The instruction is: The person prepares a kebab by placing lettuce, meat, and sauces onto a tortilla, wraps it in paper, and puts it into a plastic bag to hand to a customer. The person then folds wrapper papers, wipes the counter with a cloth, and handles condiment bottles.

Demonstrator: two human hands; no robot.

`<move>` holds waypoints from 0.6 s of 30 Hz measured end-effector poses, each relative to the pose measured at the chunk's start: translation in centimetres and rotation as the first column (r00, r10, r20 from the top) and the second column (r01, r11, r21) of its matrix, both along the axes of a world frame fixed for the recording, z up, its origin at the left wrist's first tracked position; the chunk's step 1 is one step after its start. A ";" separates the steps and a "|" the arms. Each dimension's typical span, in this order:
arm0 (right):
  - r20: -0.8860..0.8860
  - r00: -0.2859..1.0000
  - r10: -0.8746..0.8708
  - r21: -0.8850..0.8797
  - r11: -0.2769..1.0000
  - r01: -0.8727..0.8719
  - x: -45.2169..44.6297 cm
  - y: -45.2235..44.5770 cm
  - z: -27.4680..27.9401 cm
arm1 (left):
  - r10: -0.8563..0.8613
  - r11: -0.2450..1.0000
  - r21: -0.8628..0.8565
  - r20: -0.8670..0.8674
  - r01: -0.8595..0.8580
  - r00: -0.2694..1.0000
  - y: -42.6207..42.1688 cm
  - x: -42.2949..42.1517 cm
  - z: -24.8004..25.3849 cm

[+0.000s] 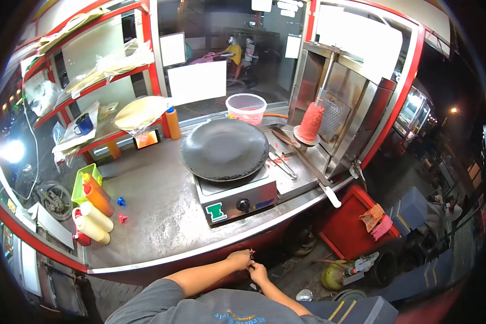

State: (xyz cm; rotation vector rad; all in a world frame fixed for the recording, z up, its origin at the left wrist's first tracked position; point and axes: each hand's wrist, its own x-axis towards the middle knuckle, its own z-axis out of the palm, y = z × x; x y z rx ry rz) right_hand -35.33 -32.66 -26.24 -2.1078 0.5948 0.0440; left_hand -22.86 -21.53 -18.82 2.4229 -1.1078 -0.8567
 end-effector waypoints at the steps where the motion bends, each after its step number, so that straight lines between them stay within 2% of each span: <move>1: -0.027 1.000 -0.013 0.008 1.000 0.013 0.0 -0.1 0.1 | 0.003 0.999 0.040 -0.054 -0.001 0.999 0.0 0.2 0.3; 2: -0.016 1.000 0.003 -0.049 0.999 -0.004 0.0 -0.4 0.2 | 0.039 0.997 -0.073 0.054 -0.035 0.998 0.2 -0.2 -1.1; 5: 0.031 0.999 0.030 -0.080 0.996 -0.027 -0.1 -1.8 -1.3 | 0.061 0.974 -0.224 0.125 -0.032 0.990 0.6 -0.5 -2.2; 6: -0.051 0.999 -0.012 -0.122 0.992 0.005 -0.1 -2.2 -2.1 | 0.072 0.986 -0.150 0.015 -0.069 0.997 0.7 -0.6 0.5; 9: -0.111 0.994 -0.007 -0.221 0.975 -0.018 -0.7 -3.5 -4.1 | 0.075 0.989 -0.133 0.020 -0.072 0.997 0.0 -0.2 -1.7; 10: -0.228 0.974 0.009 -0.252 0.965 -0.068 -0.8 -4.2 -5.1 | 0.066 0.994 -0.088 -0.039 -0.069 0.997 0.0 -0.1 -0.8; 13: -0.457 0.889 -0.037 -0.180 0.982 -0.052 -2.0 -5.7 -6.9 | 0.077 0.977 -0.193 -0.053 -0.086 0.996 0.1 -0.1 -1.7; 16: -0.593 0.803 0.056 -0.194 0.958 -0.210 -3.6 -8.0 -8.6 | 0.071 0.978 -0.182 -0.150 -0.098 0.986 0.3 0.1 -1.0; 18: -0.674 0.728 0.128 -0.210 0.911 -0.355 -4.9 -9.6 -10.0 | 0.016 0.983 -0.182 -0.082 -0.031 0.996 0.4 0.4 -1.7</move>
